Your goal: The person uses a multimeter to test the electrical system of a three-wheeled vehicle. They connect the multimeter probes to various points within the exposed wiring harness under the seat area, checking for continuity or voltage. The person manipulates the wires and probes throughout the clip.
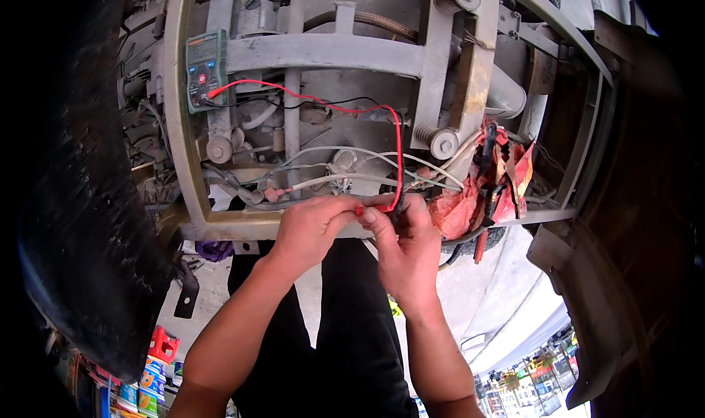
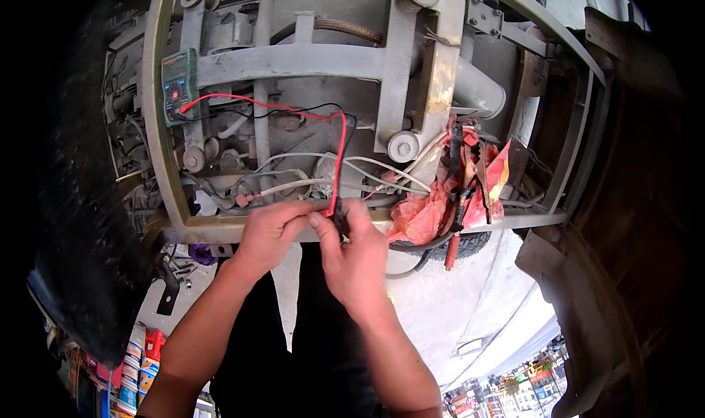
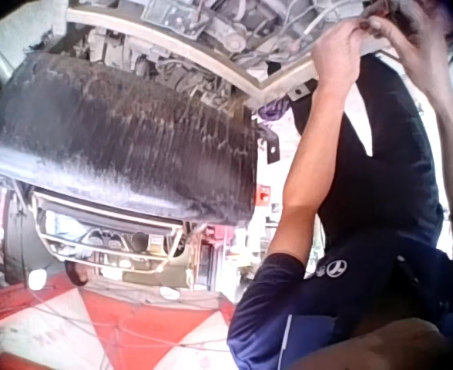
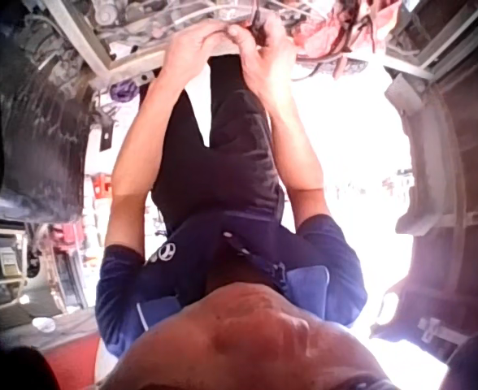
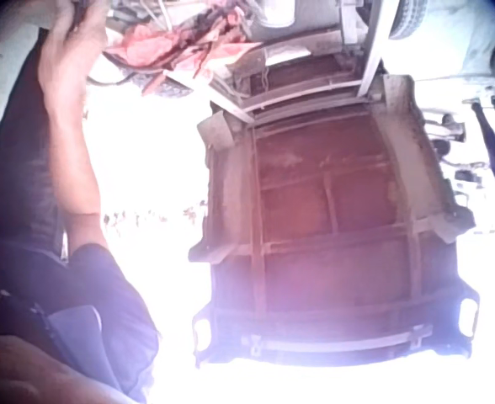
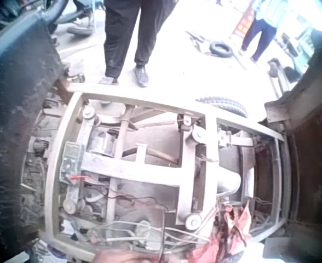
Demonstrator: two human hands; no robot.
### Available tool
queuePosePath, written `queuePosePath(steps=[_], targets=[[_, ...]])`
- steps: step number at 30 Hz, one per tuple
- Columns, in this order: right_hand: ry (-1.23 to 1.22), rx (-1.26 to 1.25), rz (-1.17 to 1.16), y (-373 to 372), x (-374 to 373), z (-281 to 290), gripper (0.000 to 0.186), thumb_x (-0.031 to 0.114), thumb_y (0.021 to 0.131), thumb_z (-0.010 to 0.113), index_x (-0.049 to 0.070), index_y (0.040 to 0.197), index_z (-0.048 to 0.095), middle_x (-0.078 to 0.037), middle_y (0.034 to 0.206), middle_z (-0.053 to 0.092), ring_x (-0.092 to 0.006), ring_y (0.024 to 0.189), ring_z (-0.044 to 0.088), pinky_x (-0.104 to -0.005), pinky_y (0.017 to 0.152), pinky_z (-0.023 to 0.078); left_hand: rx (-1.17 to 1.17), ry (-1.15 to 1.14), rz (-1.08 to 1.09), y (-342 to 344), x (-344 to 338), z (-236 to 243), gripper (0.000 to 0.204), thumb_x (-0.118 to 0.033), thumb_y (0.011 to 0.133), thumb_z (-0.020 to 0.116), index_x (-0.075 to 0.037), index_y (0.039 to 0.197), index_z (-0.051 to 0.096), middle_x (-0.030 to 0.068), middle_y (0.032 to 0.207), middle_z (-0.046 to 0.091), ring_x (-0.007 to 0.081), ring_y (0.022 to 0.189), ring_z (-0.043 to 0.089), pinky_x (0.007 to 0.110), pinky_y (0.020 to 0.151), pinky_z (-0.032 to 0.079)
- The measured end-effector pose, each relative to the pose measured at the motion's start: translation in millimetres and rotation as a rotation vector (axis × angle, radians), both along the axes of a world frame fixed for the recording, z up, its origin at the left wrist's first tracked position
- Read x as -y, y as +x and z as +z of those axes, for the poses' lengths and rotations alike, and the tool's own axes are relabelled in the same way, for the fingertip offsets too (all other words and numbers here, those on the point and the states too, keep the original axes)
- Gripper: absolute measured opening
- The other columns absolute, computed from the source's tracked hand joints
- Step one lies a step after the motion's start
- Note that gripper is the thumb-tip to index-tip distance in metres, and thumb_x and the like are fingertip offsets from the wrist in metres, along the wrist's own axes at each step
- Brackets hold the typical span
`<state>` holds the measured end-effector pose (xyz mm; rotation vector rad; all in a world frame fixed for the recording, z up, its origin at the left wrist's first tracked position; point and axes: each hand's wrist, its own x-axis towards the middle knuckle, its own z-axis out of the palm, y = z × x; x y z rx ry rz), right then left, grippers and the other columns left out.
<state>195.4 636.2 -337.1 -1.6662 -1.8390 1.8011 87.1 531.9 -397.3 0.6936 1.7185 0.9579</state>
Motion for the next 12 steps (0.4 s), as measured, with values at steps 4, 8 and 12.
queuePosePath(steps=[4,8,12], targets=[[-0.097,0.018,-0.056,-0.6,-4.6,1.9,0.008,0.005,0.096,0.059,-0.002,0.098,0.055,-0.008,0.087,0.067,-0.0117,0.079,0.065,-0.0263,0.075,0.054,-0.173,0.008,-0.062,-0.5,-3.0,3.3,0.021,-0.012,0.082,0.069,-0.008,0.102,0.071,0.0089,0.089,0.069,0.0271,0.083,0.064,0.038,0.074,0.051],[-0.073,-0.029,-0.105,5.4,3.0,-5.2,0.016,0.010,0.094,0.063,-0.002,0.094,0.051,-0.011,0.079,0.070,-0.0157,0.071,0.069,-0.0284,0.066,0.053,-0.242,0.113,-0.064,0.3,1.9,0.5,0.023,-0.012,0.079,0.071,-0.008,0.102,0.071,0.0072,0.086,0.068,0.0251,0.079,0.061,0.039,0.072,0.050],[-0.072,-0.025,-0.116,2.9,2.3,-4.5,0.016,0.010,0.094,0.063,-0.001,0.093,0.051,-0.012,0.080,0.071,-0.0160,0.072,0.069,-0.0283,0.066,0.053,-0.200,0.073,-0.093,-1.4,1.1,1.9,0.023,-0.012,0.078,0.072,-0.007,0.101,0.071,0.0073,0.087,0.069,0.0247,0.081,0.061,0.039,0.072,0.050]])
